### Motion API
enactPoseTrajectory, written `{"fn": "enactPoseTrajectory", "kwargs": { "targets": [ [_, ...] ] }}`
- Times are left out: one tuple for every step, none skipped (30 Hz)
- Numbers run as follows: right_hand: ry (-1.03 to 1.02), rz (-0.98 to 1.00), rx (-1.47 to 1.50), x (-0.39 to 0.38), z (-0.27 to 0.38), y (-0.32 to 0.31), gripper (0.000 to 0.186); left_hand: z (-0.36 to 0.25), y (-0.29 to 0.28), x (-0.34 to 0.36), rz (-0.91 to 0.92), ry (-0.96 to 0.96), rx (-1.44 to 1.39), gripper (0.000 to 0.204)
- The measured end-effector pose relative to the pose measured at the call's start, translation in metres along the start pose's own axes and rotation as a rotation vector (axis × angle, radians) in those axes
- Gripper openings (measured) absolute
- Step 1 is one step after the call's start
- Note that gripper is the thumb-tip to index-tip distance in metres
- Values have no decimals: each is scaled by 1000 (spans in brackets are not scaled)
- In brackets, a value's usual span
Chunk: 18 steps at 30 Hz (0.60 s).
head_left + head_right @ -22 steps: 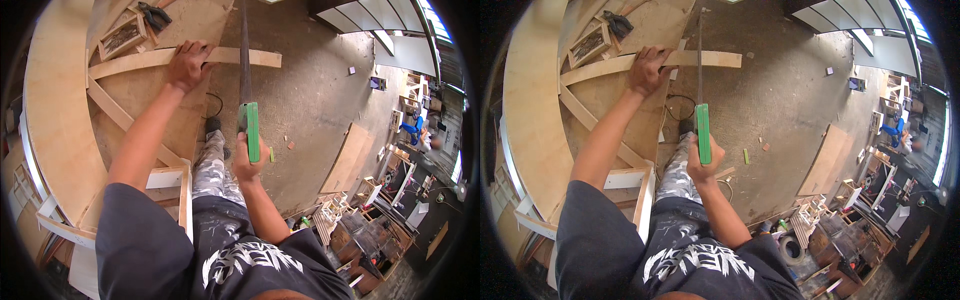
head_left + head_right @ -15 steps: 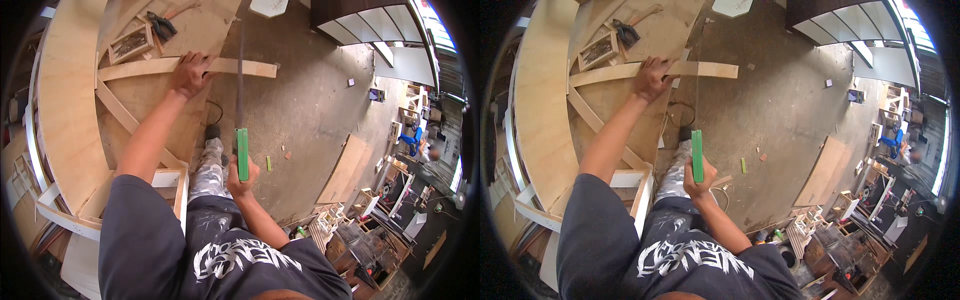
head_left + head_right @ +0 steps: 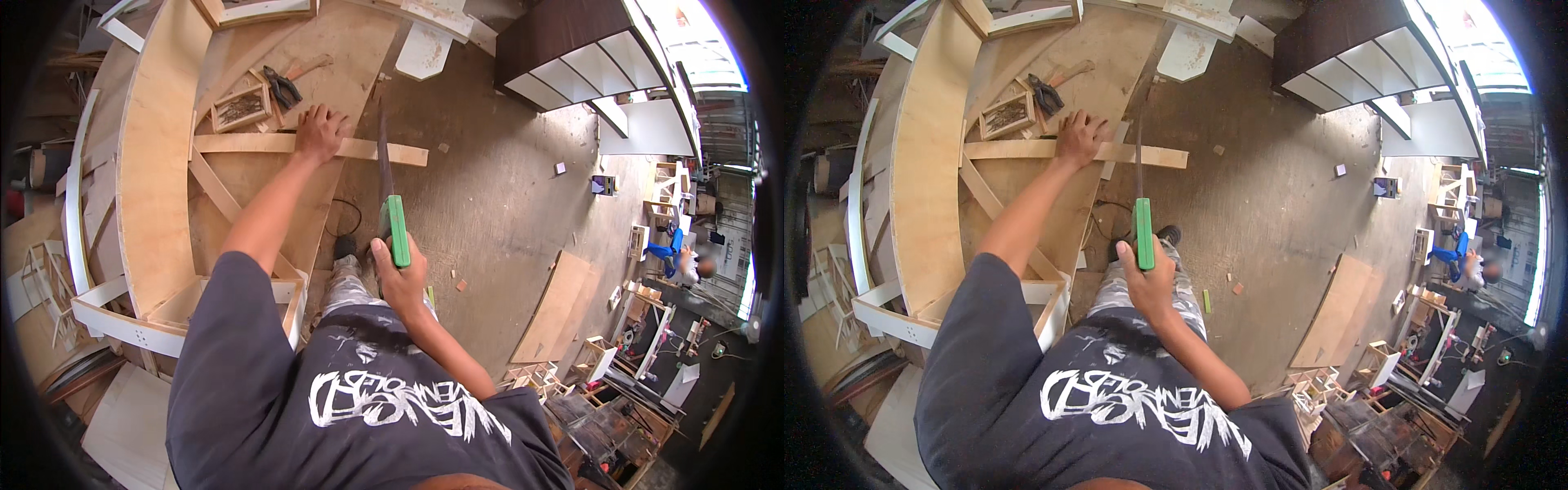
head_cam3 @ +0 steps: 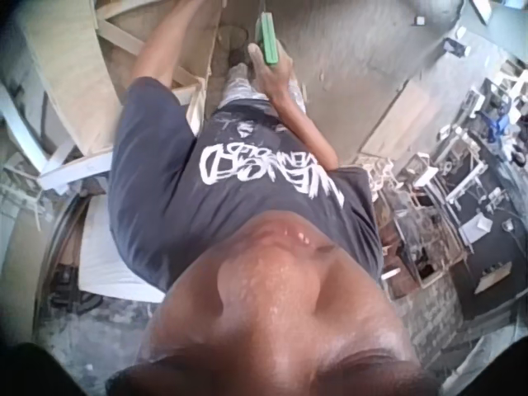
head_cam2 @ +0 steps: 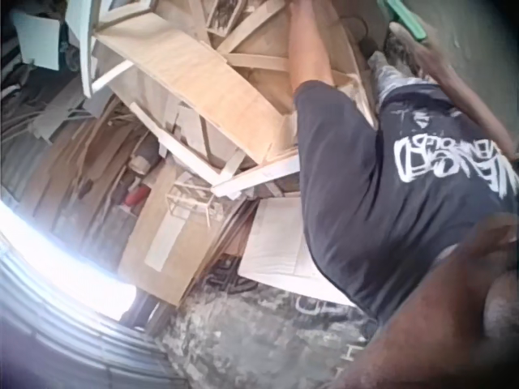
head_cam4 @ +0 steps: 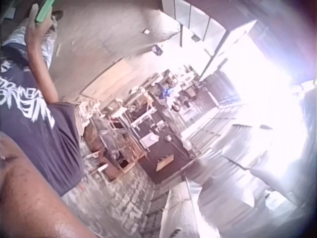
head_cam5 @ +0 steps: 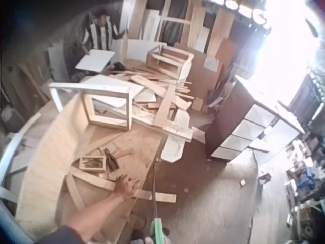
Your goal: The person sands a piece of wood using a sanding block and then begins to saw another piece of wood with a handsaw.
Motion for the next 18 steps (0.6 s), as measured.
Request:
{"fn": "enactPoseTrajectory", "kwargs": {
  "targets": [
    [5, -1, -2, -1, 4, -1, 30, 3, 3, 5, -39, 13, 8, 49],
    [-6, 27, -63, 4, 11, -1, 30, 6, 5, 14, -97, 21, 16, 54],
    [-18, 55, -125, 9, 18, -2, 30, 9, 13, 15, -111, 16, 14, 54],
    [-51, 57, -95, 13, 27, -3, 31, 17, 26, 17, -180, -17, 7, 57],
    [-47, 53, -100, 15, 28, -5, 31, 12, 26, 10, -223, -46, -3, 61],
    [4, 30, -62, 18, 28, -8, 31, 9, 27, 14, -139, -106, 60, 61],
    [61, 17, -26, 19, 26, -9, 31, 2, 27, 14, -128, -113, 56, 61],
    [92, -14, 0, 19, 25, -10, 30, -1, 29, 9, -149, -147, 122, 61],
    [117, -13, -8, 21, 31, -10, 30, -2, 31, 4, -169, -179, 190, 60],
    [175, -23, 28, 29, 40, -10, 28, -5, 28, 5, -154, -177, 188, 60],
    [231, -26, 56, 35, 45, -10, 27, -8, 24, 2, -146, -195, 128, 59],
    [178, 1, -7, 40, 46, -10, 25, -10, 22, 0, -138, -214, 68, 58],
    [189, 5, -18, 44, 52, -10, 25, -11, 23, 0, -125, -221, 61, 58],
    [258, -16, 12, 49, 61, -11, 25, -13, 24, 1, -150, -235, 38, 57],
    [327, -38, 42, 54, 68, -11, 25, -13, 25, 2, -174, -249, 16, 57],
    [342, -67, 78, 61, 72, -9, 26, -13, 26, 3, -164, -256, 10, 57],
    [351, -64, 68, 71, 73, -6, 26, -12, 27, 2, -167, -252, 47, 57],
    [386, -85, 121, 84, 72, -3, 27, -13, 28, 3, -170, -248, 83, 57]
  ]
}}
Point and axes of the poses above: each hand's wrist, its own x-axis towards the middle knuckle, its own y-axis out of the palm, z = x × y, the point moved 3 cm from there along x, towards the middle knuckle, and after that the axes turned 15 degrees about -y, right-handed, at the moved point
